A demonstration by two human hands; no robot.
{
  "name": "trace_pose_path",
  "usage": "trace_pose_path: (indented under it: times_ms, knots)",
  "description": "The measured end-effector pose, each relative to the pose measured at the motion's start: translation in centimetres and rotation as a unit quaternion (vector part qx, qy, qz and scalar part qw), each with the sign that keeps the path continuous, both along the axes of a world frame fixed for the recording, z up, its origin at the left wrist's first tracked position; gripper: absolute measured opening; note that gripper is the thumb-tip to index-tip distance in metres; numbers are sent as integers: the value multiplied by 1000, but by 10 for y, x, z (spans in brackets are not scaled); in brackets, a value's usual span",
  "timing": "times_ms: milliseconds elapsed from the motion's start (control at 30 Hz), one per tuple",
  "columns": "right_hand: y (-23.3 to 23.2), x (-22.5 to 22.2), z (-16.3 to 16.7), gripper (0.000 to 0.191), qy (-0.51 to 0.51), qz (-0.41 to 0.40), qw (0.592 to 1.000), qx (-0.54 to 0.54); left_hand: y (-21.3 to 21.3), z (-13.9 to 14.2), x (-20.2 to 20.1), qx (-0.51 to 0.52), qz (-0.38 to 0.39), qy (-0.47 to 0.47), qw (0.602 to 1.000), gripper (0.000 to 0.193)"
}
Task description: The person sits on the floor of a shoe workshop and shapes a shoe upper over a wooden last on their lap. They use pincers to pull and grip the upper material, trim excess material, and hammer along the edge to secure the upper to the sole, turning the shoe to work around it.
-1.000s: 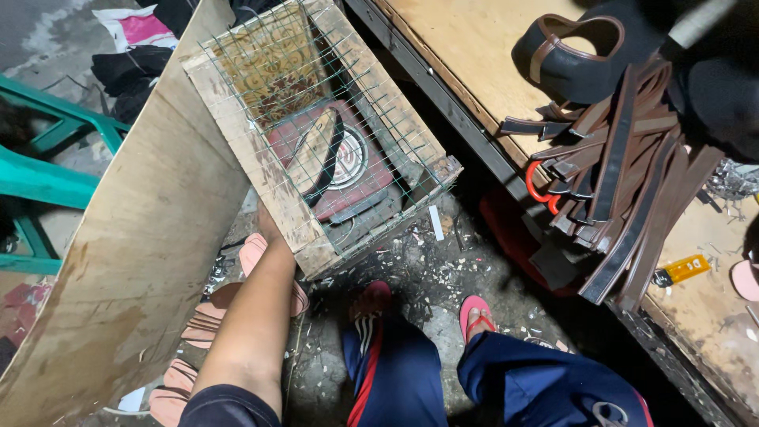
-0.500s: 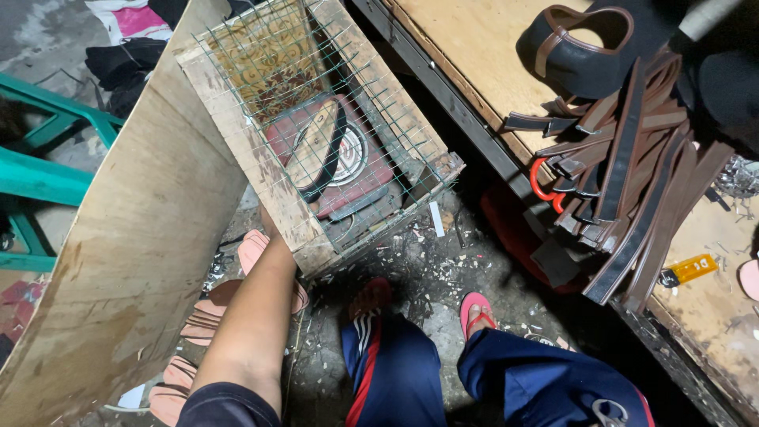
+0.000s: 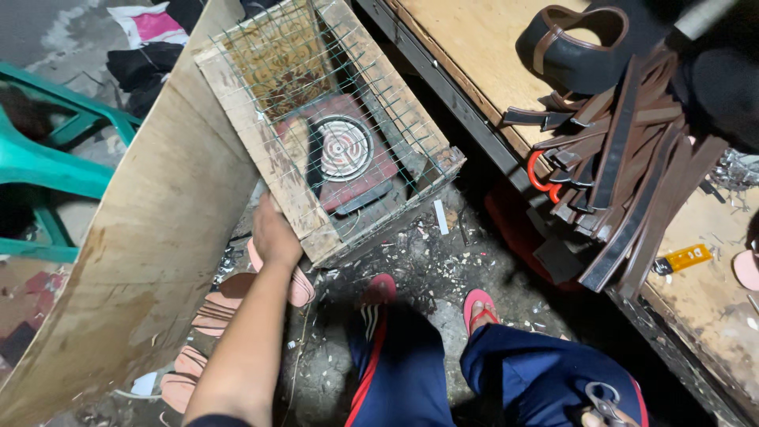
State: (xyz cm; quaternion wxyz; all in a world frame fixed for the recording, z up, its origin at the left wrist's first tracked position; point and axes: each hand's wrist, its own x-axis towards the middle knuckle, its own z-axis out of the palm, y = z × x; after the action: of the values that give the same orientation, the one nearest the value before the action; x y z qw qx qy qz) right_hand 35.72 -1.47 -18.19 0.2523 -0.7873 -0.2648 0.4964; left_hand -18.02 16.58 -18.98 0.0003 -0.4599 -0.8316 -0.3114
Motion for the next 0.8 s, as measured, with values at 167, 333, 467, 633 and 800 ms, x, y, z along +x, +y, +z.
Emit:
trace_pose_path:
  times_ms: [167, 333, 467, 633, 800]
  knots:
    - [3, 3, 9, 31, 41, 27, 998, 44, -86, 1, 8, 106, 17, -366, 924, 64]
    - [5, -2, 30, 33, 129, 78, 989, -11, -201, 15, 22, 116, -18, -610, 784, 45]
    - [-6, -22, 60, 40, 191, 67, 979, 7, -253, 64, 41, 16, -142, -436, 889, 63]
    - [-32, -36, 99, 53, 178, 166, 961, 129, -218, 115, 83, -64, -375, -482, 790, 75]
    - [-66, -25, 137, 47, 31, 326, 941, 87, -163, 120, 135, -272, -521, -466, 661, 76]
